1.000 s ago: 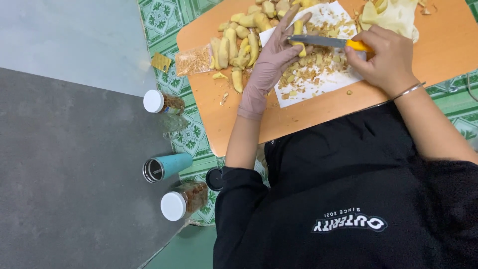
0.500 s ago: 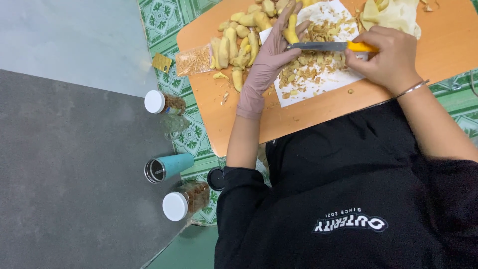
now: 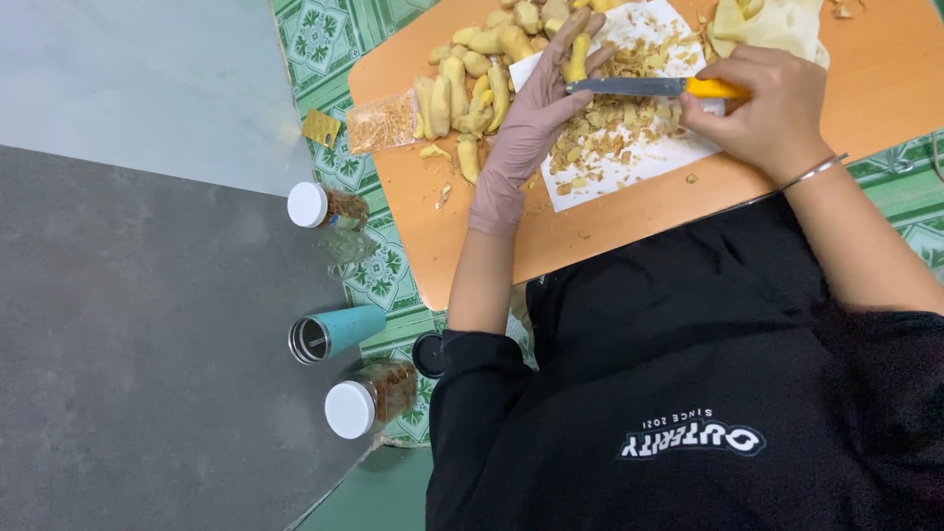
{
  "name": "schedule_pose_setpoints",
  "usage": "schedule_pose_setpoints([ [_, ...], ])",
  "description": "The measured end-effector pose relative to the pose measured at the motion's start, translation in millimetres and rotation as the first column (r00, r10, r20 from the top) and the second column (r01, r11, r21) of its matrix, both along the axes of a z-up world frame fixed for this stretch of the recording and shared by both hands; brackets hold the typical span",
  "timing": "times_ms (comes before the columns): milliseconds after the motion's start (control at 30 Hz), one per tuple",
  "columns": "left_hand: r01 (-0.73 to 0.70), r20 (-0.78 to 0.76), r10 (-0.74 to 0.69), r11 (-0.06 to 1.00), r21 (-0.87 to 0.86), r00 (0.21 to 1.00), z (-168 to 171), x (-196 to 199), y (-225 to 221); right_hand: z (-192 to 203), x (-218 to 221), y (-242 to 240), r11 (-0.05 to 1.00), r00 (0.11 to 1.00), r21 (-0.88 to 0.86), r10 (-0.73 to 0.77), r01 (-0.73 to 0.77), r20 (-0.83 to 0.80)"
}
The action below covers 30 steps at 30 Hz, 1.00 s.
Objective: Peeling ginger roots by scraping the skin off with a small knife on a wooden board.
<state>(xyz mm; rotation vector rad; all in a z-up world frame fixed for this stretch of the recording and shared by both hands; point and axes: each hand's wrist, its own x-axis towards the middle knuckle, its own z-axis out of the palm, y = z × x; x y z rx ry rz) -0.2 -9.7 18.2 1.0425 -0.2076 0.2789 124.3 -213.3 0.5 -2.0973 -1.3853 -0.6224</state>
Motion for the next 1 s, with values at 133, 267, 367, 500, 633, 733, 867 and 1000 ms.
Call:
schedule_pose_setpoints([
  [133,-0.019,-0.005,0.019,0.999,0.029,1.0,0,0,0,-2,1,1,0.999,0.997,-0.01,-0.04,0.041,0.065],
  [267,0.062,0.058,-0.059,0.997,-0.055,0.997,2,-2,-1,1,-1,1,0.999,0.997,0.001,-0.038,0.038,0.064],
  [367,0.086,0.076,-0.079,0.992,-0.092,0.994,1,-1,0,-3,1,2,0.998,0.993,-0.012,-0.066,0.067,0.097],
  [500,0.03,0.027,-0.028,0.995,-0.091,0.999,-1,0,1,1,-2,2,0.999,0.994,0.01,-0.054,0.053,0.09],
  [633,-0.001,0.012,0.002,0.997,-0.078,1.0,-8,5,4,4,-3,1,0.997,0.996,0.036,-0.065,0.063,0.056],
  [733,-0.023,0.027,0.026,0.994,-0.109,0.999,-19,8,10,2,-3,0,0.999,0.999,0.037,-0.025,0.026,-0.022],
  [867,-0.036,0.011,0.037,0.99,-0.139,0.999,-14,6,7,2,-3,1,0.998,0.998,-0.046,-0.052,0.053,0.038],
  [1000,0.014,0.045,-0.01,0.995,-0.1,0.999,-7,1,4,1,-1,1,0.998,0.997,-0.027,-0.052,0.053,0.051],
])
